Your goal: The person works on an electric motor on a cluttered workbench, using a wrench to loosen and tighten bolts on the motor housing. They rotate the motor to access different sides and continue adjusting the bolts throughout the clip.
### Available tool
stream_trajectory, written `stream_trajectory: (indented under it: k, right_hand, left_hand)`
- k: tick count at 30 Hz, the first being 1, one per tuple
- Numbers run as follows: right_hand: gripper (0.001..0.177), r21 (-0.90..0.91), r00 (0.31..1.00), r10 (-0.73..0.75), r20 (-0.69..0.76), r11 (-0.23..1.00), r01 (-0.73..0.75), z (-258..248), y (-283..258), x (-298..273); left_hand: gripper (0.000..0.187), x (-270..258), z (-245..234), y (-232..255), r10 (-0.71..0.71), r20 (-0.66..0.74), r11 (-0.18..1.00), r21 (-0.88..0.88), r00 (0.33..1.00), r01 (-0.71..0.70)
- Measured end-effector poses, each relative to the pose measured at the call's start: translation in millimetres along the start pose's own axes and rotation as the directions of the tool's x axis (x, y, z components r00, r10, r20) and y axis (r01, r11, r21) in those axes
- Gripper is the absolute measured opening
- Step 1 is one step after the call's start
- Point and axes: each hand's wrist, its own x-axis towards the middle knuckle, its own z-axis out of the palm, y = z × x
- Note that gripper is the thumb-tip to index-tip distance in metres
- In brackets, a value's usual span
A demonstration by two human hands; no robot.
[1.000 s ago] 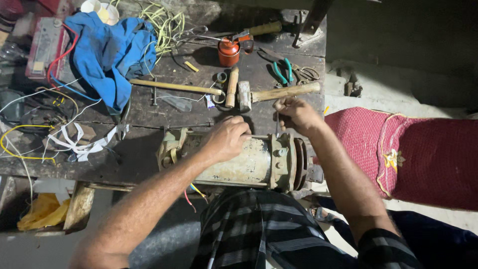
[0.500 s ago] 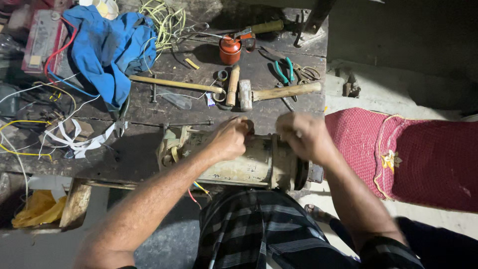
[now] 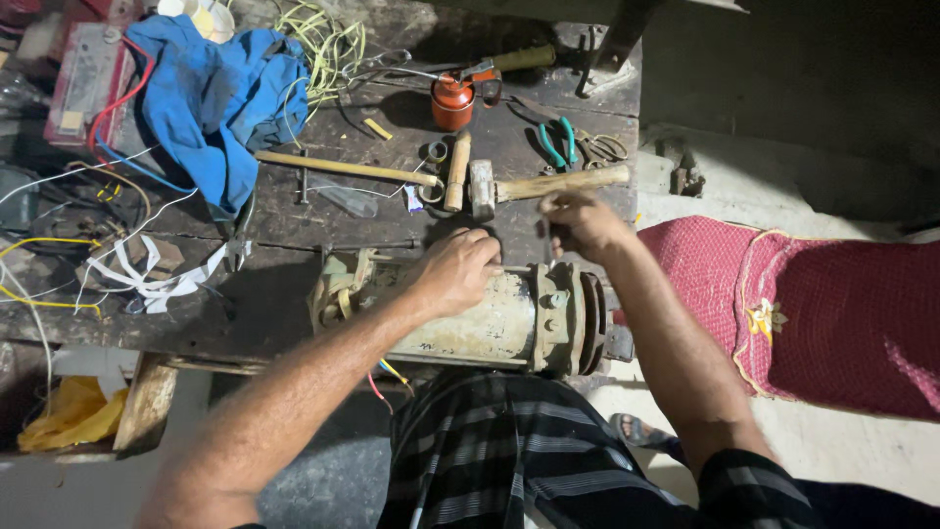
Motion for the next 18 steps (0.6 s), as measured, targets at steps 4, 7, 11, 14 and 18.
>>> stream_trajectory:
  k: [4, 7, 11, 14, 18]
  right_hand:
    - [0.006, -0.127, 0.921, -0.289, -0.26, 0.956, 0.264, 0.4, -23.8, -27.6]
    - [0.006, -0.321, 0.748, -0.635, -0.194, 0.761, 0.564, 6.8, -23.3, -68.6]
    - [0.008, -0.757, 0.437, -0.899, 0.026, 0.267, 0.596, 28.4, 0.9, -101.5]
    - [0.012, -0.813, 0.214, -0.962, 0.167, -0.011, 0.583, 46.2, 11.4, -110.1]
    - [0.016, -0.862, 0.138, -0.961, 0.24, -0.145, 0.485, 61.8, 17.9, -133.5]
  left_hand:
    - [0.021, -6.1, -5.4, 0.8, 0.058, -0.068, 0.998, -0.005, 0.996, -0.059]
    - [0.021, -6.5, -7.6, 2.3, 0.028, -0.056, 1.0, -0.013, 0.998, -0.029]
    - [0.014, -4.6, -9.0, 3.6, -0.071, 0.059, 0.997, 0.035, 0.996, 0.069]
    - [0.044, 0.6, -10.1, 7.4, -0.148, 0.174, 0.989, -0.006, 0.974, 0.151]
    - [0.031, 1.2, -10.0, 7.2, -0.174, 0.24, 0.984, 0.068, 0.955, 0.162]
